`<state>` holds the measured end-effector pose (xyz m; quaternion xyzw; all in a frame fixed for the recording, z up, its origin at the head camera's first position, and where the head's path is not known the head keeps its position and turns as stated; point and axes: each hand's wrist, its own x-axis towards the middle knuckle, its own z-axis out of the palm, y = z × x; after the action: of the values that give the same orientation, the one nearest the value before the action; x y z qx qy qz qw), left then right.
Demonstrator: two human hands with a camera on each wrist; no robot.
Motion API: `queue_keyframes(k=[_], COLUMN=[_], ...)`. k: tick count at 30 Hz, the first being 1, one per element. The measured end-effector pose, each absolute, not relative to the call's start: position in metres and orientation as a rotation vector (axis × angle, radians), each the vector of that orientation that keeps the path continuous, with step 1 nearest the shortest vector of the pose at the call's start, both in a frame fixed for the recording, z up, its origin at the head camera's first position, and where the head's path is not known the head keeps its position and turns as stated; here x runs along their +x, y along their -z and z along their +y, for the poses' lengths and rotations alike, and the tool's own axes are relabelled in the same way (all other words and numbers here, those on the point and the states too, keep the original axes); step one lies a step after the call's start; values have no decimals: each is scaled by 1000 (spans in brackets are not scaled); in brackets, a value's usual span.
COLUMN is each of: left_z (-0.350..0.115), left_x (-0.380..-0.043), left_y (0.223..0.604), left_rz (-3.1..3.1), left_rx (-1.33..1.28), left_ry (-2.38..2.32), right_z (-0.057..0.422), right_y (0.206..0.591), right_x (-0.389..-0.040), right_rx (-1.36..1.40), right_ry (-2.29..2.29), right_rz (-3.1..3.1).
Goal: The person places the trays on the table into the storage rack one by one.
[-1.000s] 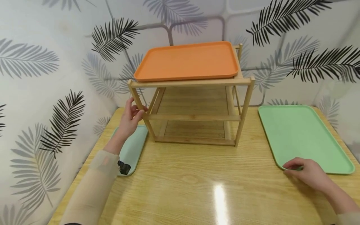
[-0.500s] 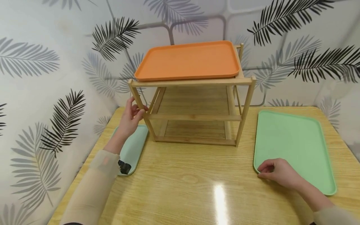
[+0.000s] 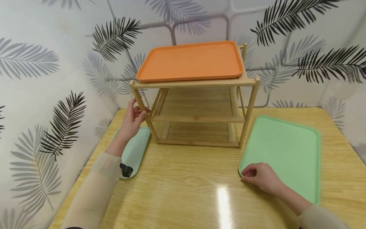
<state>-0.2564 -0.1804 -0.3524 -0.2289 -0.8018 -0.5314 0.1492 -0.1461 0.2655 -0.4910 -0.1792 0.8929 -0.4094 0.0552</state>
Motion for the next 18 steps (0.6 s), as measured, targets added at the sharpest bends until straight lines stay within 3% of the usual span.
queue_keyframes(k=[13,18], left_z=[-185,-188], left_x=[-272,-278], left_y=[367,377], left_rz=[-2291,-2293], left_rx=[-644,-618], left_ry=[1559,1557], right_z=[215,218], right_y=[491,485], right_x=[-140,-147], right_rx=[-627,-901], right_ry=[1339,1240], right_rz=[2594,2689])
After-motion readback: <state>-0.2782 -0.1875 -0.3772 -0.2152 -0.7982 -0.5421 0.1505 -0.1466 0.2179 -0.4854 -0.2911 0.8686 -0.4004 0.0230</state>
